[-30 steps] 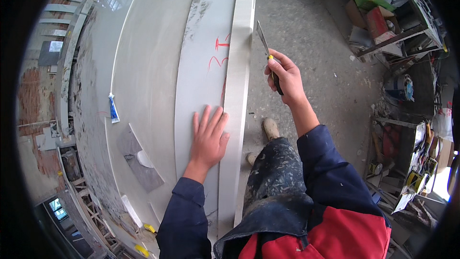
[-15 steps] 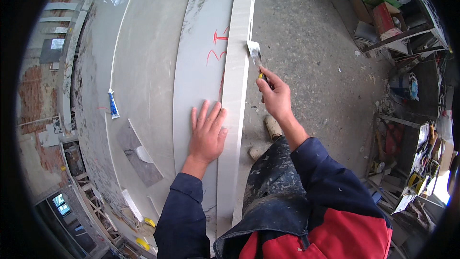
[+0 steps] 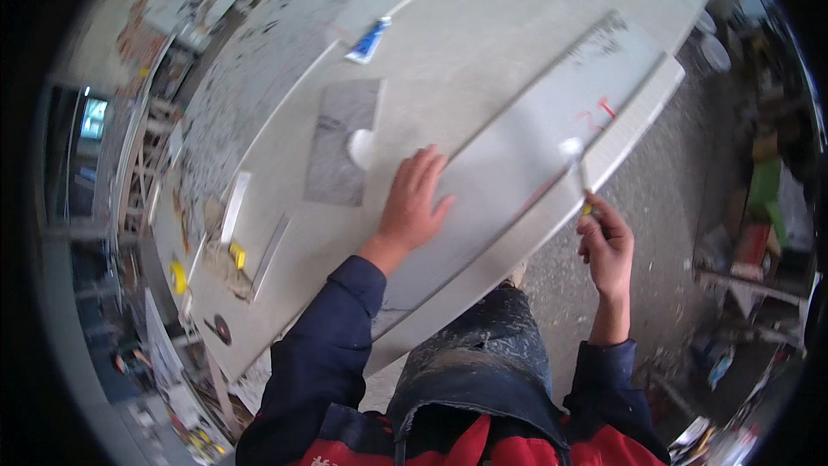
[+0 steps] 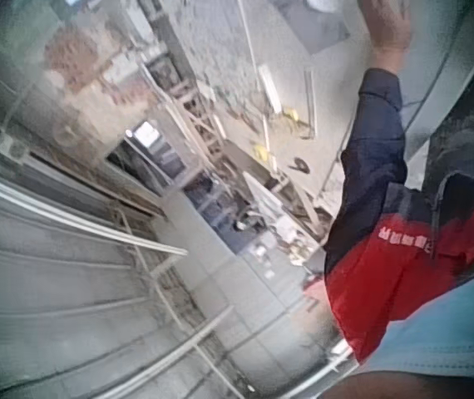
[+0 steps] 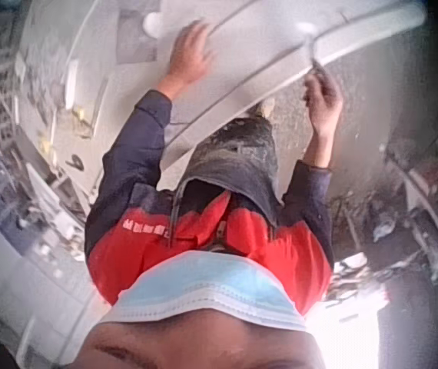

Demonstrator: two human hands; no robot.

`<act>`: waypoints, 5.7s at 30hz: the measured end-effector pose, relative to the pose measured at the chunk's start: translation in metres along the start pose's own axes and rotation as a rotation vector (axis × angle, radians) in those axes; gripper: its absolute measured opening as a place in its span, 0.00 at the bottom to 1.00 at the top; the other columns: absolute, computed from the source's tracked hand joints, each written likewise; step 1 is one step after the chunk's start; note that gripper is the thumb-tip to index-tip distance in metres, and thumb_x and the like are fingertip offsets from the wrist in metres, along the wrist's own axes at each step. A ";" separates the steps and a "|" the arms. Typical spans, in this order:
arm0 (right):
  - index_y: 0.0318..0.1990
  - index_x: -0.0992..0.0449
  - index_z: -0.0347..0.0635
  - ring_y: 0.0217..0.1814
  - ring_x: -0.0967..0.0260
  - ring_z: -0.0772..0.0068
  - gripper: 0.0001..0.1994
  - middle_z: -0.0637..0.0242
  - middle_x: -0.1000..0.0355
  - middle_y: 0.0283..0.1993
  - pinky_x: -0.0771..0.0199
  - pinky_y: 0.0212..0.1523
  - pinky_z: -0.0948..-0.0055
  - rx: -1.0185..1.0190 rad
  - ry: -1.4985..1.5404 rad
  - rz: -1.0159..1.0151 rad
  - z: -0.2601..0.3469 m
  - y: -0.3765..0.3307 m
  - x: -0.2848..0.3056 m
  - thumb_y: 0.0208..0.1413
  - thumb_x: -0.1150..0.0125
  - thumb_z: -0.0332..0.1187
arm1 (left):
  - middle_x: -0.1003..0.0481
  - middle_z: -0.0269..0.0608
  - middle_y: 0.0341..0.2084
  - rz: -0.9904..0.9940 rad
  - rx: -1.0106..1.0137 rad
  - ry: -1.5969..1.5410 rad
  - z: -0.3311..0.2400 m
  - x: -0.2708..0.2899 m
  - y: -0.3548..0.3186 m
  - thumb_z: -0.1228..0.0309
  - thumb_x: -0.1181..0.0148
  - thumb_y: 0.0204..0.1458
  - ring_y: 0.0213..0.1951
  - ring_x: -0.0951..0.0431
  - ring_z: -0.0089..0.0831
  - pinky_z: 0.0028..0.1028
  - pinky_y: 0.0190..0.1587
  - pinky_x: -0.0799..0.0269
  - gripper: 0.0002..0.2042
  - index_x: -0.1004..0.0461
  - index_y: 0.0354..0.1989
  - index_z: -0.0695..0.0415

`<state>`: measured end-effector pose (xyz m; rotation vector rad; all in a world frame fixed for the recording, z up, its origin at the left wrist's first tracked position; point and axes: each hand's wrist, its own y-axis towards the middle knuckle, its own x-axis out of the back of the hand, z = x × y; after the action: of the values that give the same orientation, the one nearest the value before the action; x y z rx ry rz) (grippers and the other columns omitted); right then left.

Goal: The person aligns and fits several white marble-patterned tiles together on a workbench, using a metal straightedge to check edges and a yellow tape roll to mark or secure seams. The person repeatedly adjusts tile positions and applies tape along the joints.

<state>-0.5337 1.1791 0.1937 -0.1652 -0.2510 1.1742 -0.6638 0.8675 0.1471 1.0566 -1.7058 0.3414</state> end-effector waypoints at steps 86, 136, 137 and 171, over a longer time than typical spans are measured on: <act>0.56 0.19 0.48 0.39 0.19 0.62 0.18 0.55 0.18 0.41 0.22 0.43 0.67 -0.127 -0.195 -0.458 -0.135 -0.085 -0.037 0.59 0.33 0.38 | 0.30 0.46 0.65 0.267 -0.389 -0.044 -0.044 -0.040 -0.059 0.70 0.46 0.61 0.71 0.40 0.49 0.56 0.74 0.58 0.19 0.26 0.60 0.58; 0.58 0.22 0.42 0.37 0.22 0.72 0.20 0.59 0.19 0.39 0.23 0.40 0.72 0.144 -0.475 0.148 0.001 -0.152 -0.128 0.58 0.34 0.31 | 0.36 0.56 0.64 -0.052 0.256 0.255 0.080 0.054 -0.140 0.56 0.32 0.53 0.65 0.37 0.53 0.48 0.69 0.43 0.34 0.34 0.63 0.65; 0.56 0.21 0.44 0.44 0.19 0.60 0.19 0.53 0.19 0.45 0.23 0.47 0.67 0.243 -0.556 0.209 0.022 -0.132 -0.146 0.56 0.34 0.32 | 0.34 0.56 0.63 -0.048 0.318 0.327 0.094 0.061 -0.136 0.51 0.33 0.54 0.65 0.36 0.51 0.48 0.69 0.44 0.35 0.32 0.62 0.65; 0.58 0.21 0.41 0.28 0.23 0.71 0.19 0.62 0.21 0.33 0.22 0.29 0.71 0.249 -0.505 0.104 0.082 -0.126 -0.148 0.60 0.38 0.35 | 0.26 0.55 0.58 0.094 0.380 0.449 0.130 0.068 -0.117 0.48 0.42 0.58 0.60 0.27 0.50 0.43 0.60 0.30 0.28 0.23 0.56 0.59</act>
<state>-0.4984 0.9937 0.2892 0.3463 -0.5397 1.3278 -0.6580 0.6816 0.1227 1.0706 -1.3124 0.9200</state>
